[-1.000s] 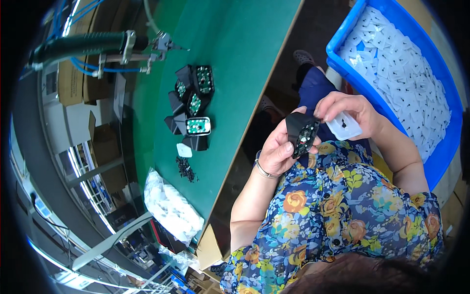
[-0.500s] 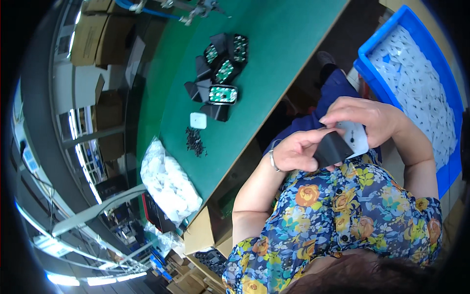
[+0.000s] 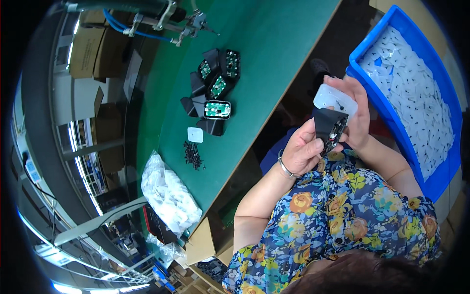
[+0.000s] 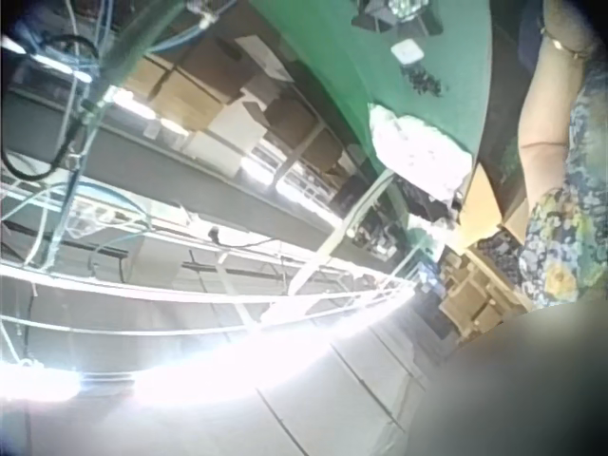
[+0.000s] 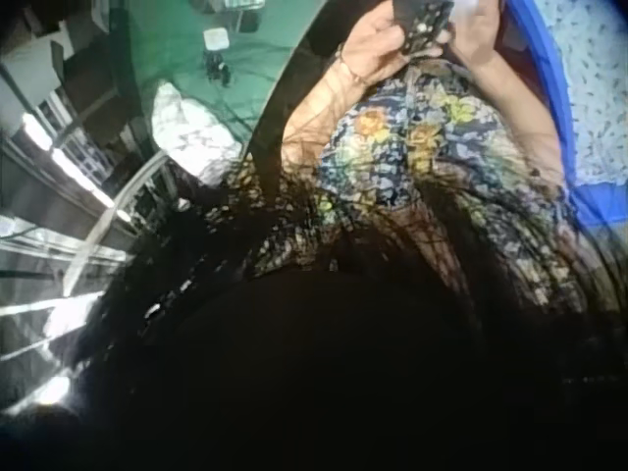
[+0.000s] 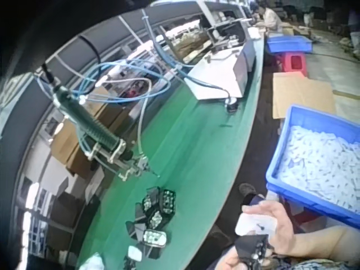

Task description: The person assembles small electronic devices by inserting white plastic backplates into black housings containing circuit boards. They use a pneumatic tool to secure the components and place the finished units into a blue bin. The process involves repetitive handling of parts from a cardboard box and a green workbench.

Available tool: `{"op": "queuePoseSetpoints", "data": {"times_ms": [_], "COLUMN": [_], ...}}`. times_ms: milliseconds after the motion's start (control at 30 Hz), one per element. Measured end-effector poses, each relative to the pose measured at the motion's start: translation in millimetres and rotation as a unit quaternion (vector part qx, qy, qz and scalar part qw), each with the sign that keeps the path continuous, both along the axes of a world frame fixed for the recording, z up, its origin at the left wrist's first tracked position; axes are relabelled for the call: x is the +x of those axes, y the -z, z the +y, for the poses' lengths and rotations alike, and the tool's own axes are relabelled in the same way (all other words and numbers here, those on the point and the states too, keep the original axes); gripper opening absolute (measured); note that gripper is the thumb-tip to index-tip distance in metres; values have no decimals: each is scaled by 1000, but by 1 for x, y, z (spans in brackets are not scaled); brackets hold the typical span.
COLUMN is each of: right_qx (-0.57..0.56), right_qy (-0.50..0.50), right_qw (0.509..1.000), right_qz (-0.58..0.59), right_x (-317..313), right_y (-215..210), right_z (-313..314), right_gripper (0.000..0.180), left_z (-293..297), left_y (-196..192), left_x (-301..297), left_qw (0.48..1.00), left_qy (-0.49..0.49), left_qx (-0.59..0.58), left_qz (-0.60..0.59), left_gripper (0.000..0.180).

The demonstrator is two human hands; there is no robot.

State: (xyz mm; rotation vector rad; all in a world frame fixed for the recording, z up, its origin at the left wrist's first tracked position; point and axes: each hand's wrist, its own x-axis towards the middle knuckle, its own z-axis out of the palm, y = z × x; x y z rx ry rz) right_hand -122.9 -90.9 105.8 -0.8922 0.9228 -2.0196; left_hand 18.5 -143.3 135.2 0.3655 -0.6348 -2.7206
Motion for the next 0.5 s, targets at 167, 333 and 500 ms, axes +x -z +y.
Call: {"op": "queuePoseSetpoints", "data": {"times_ms": [167,333,500], "right_qx": [87,79,55], "right_qy": [47,-87,-147], "right_qw": [975,830,824], "right_qz": [-201,-545,-545], "right_x": [4,1,7], "right_y": [-6,1,7], "right_z": [-23,-32,-32], "right_gripper": [40,46,53], "left_z": [4,5,9], "left_y": [5,0,-2], "left_x": [-10,-1,6], "left_qw": [1000,999,997], "left_qy": [15,0,0], "left_qx": [13,-2,-26], "left_qz": [-8,-34,-76], "left_gripper": [65,60,59]}}
